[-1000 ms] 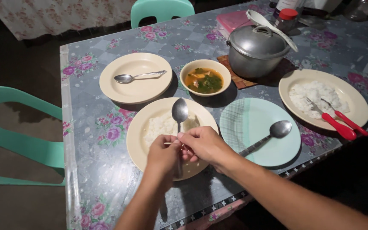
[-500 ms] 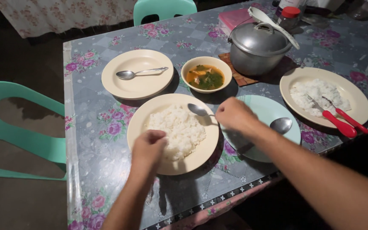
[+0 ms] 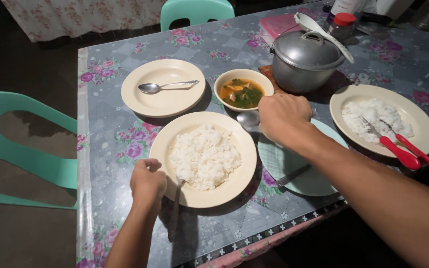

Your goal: The person scoops cooked white rice from a metal pot using a white serving spoon and places it onto two plates. They then add a small amount of soup from a bowl onto one of the plates.

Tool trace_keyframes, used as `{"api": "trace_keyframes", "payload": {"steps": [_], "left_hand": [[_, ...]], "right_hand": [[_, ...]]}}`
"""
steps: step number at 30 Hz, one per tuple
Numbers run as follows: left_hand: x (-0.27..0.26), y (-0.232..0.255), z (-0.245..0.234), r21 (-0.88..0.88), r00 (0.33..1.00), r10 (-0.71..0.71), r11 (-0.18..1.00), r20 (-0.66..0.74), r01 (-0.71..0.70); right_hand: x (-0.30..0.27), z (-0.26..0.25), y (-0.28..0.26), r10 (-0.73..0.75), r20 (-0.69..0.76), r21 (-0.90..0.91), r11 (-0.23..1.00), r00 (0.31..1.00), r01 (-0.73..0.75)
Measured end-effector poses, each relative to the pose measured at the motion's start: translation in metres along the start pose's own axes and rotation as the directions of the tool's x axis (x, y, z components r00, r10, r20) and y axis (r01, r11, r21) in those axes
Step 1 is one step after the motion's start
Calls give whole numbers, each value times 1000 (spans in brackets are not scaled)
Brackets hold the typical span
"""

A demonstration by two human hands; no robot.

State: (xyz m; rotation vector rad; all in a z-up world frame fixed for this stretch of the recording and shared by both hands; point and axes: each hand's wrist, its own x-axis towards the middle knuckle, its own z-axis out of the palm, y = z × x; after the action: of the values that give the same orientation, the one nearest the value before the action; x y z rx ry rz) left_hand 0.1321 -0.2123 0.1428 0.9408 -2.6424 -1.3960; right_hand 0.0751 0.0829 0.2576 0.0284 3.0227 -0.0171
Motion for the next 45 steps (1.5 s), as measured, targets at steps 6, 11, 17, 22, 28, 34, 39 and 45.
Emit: {"api": "trace_keyframes", "payload": {"steps": [6,11,17,22,28,34,39,45], "left_hand": [[14,-6,2,-216,987,-152,963,53,160],[7,1,12,-305,988,-140,940,72,155],[3,11,19,-311,987,-158,937,35,161],[4,20,18,-293,981,-193,936,32,194],[16,25,26,-325,977,-210,923,27,207],[28,28,37,-345,984,-179,922,20,175],[32,30,39,-327,982,-186,927,19,182],[34,30,40,-324,981,-191,927,25,189]], "right_hand": [[21,35,31,51,-40,424,905,998,-30],[35,44,49,163,-63,494,862,985,-111],[52,43,51,160,17,378,913,987,-154],[86,70,65,-4,-20,418,908,1000,12],[98,74,73,1,-1,391,920,1000,0],[107,78,79,68,4,390,919,998,-64],[128,98,93,1,15,517,856,1000,-9],[107,77,79,-98,-149,518,840,984,162]]}}
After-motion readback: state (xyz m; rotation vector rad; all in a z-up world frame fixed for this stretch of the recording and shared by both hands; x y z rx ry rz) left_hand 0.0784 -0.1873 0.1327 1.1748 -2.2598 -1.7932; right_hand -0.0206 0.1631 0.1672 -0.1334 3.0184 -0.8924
